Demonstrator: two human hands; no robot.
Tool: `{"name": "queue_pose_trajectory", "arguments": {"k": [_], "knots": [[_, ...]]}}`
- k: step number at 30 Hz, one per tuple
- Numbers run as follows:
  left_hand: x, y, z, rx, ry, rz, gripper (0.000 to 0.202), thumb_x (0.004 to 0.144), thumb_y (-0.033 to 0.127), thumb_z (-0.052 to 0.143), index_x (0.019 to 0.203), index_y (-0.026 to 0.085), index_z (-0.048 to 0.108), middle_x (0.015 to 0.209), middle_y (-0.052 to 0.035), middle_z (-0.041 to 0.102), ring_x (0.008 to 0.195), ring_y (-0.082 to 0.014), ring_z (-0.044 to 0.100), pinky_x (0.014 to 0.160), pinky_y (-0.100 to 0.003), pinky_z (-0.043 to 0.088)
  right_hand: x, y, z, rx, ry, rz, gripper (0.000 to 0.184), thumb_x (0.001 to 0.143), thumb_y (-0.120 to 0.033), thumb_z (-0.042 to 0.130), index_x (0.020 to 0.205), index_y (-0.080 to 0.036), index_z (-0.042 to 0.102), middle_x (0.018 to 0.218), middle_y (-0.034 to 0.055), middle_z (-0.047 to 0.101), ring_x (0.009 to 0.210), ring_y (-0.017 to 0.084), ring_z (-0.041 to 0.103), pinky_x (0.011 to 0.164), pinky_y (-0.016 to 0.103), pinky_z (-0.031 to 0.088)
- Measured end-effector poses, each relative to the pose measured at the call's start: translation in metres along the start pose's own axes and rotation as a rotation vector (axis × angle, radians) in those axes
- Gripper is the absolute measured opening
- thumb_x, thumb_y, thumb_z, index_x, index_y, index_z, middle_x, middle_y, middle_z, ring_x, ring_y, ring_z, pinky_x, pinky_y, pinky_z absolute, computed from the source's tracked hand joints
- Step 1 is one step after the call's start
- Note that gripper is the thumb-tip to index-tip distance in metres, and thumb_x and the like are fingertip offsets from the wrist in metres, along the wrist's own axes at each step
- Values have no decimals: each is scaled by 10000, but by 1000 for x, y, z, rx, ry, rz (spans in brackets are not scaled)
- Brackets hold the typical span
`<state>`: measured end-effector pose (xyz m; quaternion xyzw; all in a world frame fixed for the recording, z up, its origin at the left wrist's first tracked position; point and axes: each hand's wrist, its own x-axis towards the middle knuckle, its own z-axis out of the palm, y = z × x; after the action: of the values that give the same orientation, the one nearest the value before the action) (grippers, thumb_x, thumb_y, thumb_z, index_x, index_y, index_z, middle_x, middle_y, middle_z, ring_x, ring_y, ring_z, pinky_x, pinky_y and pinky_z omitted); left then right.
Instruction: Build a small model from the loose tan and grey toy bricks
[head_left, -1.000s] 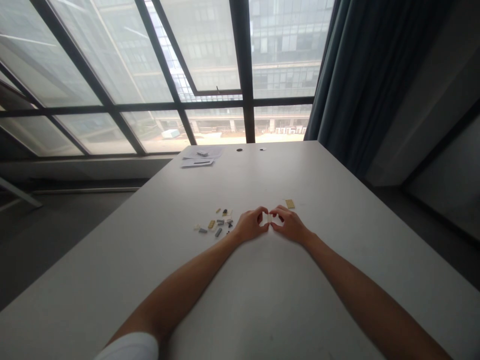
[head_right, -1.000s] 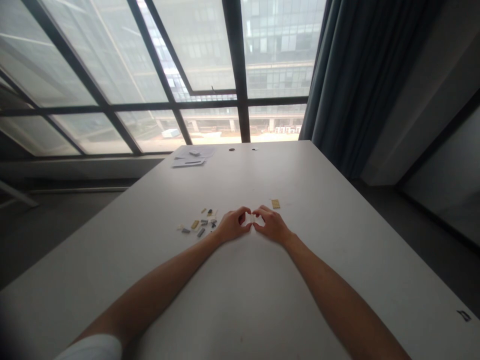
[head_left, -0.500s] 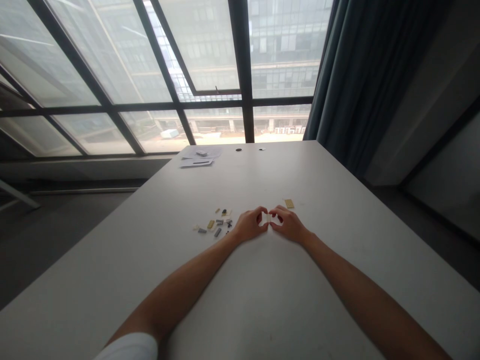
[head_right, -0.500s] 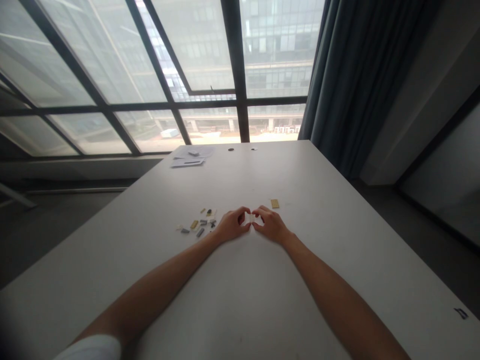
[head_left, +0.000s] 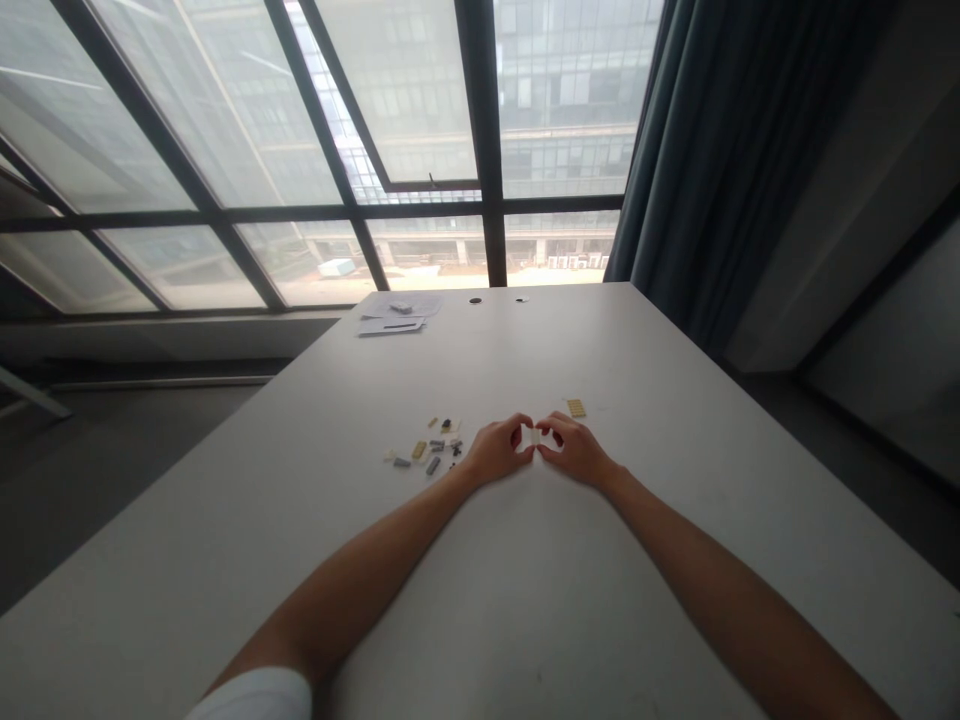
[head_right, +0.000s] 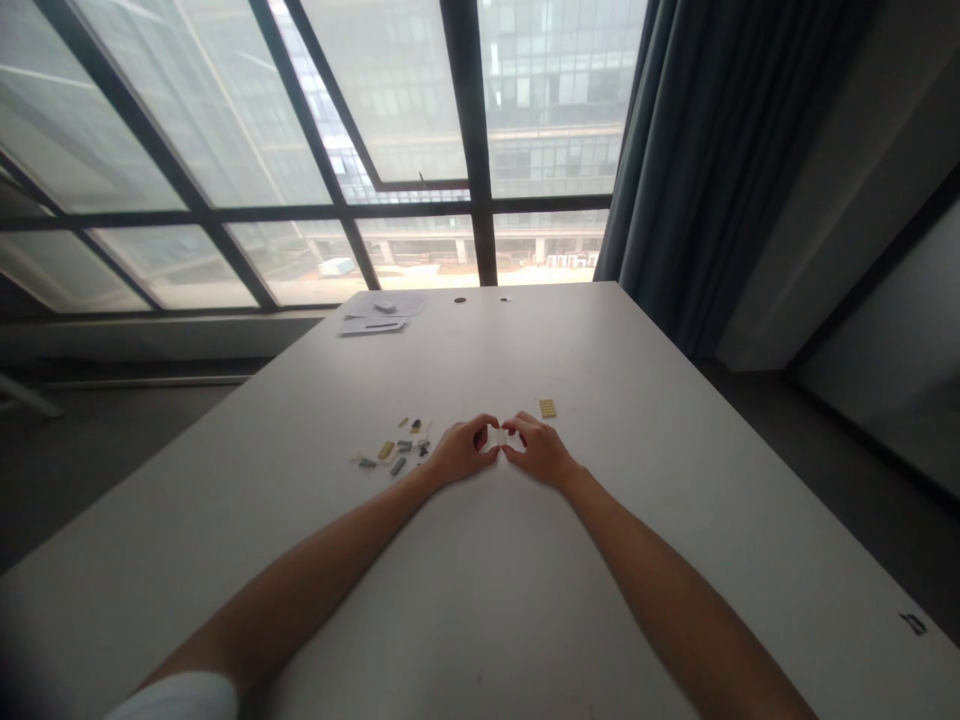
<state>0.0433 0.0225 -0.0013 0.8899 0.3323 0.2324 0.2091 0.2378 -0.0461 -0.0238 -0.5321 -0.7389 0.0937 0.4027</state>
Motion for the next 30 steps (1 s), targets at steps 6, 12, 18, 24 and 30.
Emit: {"name": "queue_pose_trajectory", "arguments": {"k": [6,12,18,24,30], "knots": [[0,-1,0,-3,7,4,333,744,286,655,1071,229,635,650,72,560,589,-107,499,579,-218,336,-1,2,0,4,2,3,284,785,-136,683,1053,-221,653,937,1,625,655,107,488,655,242,404],[0,-1,1,-9,11,6,330,747,282,656,1072,230,633,655,72,562,596,-108,504,584,-217,346,-1,2,1,2,8,1,278,784,-142,688,1046,-224,649,931,-2,625,647,106,486,649,241,405],[0,-1,1,-19,11,1,331,751,293,661,1074,227,632,642,77,553,585,-107,496,588,-220,347,0,0,1,-3,15,14,261,788,-143,678,1034,-226,652,930,0,629,641,108,490,650,245,407],[0,-2,0,-41,11,18,325,761,288,647,1078,223,633,642,79,544,580,-102,484,581,-215,340,0,-2,-1,4,20,14,263,782,-140,679,1031,-223,653,925,-2,626,640,105,487,643,243,403],[1,-3,1,-38,10,8,330,764,297,654,1085,217,642,639,76,545,584,-102,485,581,-211,338,0,1,1,5,21,17,238,789,-150,685,1014,-221,653,913,-2,621,641,108,484,638,242,401]]}}
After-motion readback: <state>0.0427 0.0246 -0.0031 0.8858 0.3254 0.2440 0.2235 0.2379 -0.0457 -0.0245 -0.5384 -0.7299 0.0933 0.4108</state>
